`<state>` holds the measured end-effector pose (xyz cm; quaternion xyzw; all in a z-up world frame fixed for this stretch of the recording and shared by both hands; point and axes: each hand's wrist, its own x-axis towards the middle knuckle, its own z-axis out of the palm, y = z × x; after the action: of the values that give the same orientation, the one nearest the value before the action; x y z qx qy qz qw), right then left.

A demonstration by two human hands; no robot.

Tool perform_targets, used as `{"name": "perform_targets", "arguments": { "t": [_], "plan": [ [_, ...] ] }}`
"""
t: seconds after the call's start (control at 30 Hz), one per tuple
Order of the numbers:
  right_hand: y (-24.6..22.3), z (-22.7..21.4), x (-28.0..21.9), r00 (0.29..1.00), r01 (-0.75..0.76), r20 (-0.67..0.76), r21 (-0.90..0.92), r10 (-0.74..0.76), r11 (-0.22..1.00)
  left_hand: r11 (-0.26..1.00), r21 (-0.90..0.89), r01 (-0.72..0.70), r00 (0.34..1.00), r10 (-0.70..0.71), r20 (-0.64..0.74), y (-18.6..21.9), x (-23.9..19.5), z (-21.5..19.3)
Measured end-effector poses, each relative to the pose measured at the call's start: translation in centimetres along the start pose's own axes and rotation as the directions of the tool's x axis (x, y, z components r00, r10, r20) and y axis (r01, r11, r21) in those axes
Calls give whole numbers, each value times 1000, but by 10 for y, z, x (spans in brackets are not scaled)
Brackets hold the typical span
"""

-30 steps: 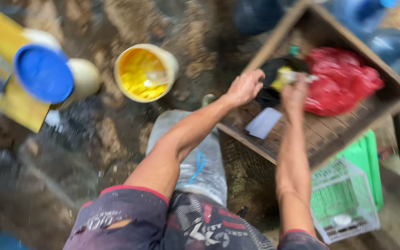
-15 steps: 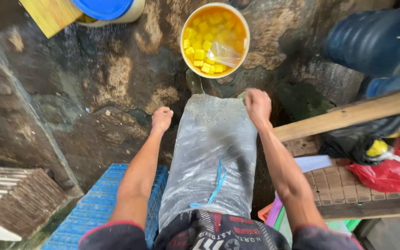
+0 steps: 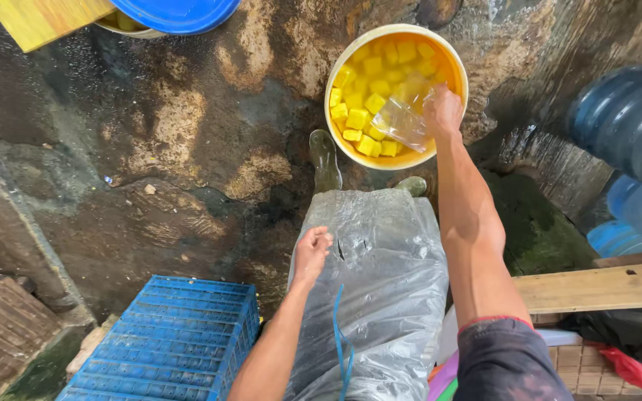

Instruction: The person scoops yellow fruit chunks from a white bucket into clear plastic bags, ties each bag, and places them into a wooden crate. The person then walks to a different area and places a banknote into a black plastic bag hanging on a wall.

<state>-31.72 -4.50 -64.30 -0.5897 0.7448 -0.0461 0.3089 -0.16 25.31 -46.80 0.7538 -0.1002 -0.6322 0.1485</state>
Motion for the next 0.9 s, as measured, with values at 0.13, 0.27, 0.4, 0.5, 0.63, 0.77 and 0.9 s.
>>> {"name": "perform_targets", "arguments": {
  "t": [0.13,0.27,0.4,0.5,0.63,0.77,0.9],
  "plan": [
    [-43,-35,-37,998,-63,-17,8,63,998,973,-38,-226,972,228,58,43,-2,33],
    [-119,-90,-117,994,90,41,174,-98,981,968,-186,-168,970,196,145,133,-9,71],
    [-178,-117,-183,981,184,-1,341,-195,922,945,-323,-51,983,105,153,202,-8,81],
    [-198,-131,-203,973,-61,213,605,-87,794,939,-345,5,975,73,211,220,-19,66],
    [-199,-126,-227,886,-425,463,826,-17,370,918,-380,108,946,22,323,229,-32,21],
    [-186,-110,-225,816,-553,573,814,84,-177,684,-637,356,868,10,497,241,-39,-21],
    [-168,-79,-192,758,-652,651,755,-39,-71,862,-446,241,843,41,536,221,-45,-35]
  ]
}}
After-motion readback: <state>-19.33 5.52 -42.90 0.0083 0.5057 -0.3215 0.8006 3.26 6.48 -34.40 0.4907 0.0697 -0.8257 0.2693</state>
